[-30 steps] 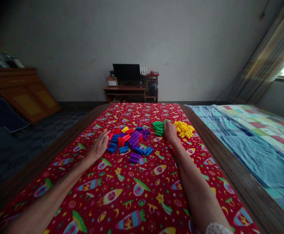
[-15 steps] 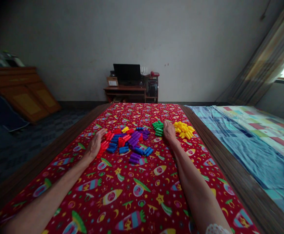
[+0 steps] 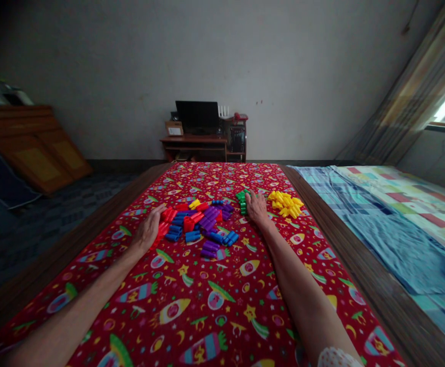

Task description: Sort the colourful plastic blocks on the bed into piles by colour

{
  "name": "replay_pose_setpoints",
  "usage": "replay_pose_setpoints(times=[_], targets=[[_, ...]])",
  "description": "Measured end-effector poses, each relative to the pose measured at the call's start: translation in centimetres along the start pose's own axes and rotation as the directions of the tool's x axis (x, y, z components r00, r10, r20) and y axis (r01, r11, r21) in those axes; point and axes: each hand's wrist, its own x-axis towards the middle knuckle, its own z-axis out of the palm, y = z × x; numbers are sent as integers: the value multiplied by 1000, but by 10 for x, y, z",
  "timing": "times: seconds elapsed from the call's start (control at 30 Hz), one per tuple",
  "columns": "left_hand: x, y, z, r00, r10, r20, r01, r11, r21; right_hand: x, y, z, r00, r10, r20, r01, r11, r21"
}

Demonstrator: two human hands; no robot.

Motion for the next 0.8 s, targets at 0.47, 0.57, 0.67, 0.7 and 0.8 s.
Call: replay_pose_setpoints(times=[0.47,0.57,0.67,0.7,0.8], targets=[[2,-2,1,1000,16,18,-16,1000,18,-5,46,-69,978,-5,-207,-47,968,-247],[2,-5,2,999,35,15,-35,999,8,-24,58,-80,996,72,-59,-88,932,-351],[2,-6,3,998,59,19,-59,998,9,-35,66,-81,995,95,16,-82,919,-387],[1,-6,3,998,63,18,-63,998,12,-34,68,-79,995,95,16,-82,918,-387],[1,-7,3,998,61,15,-62,998,25,-25,71,-74,997,70,14,-60,925,-376]])
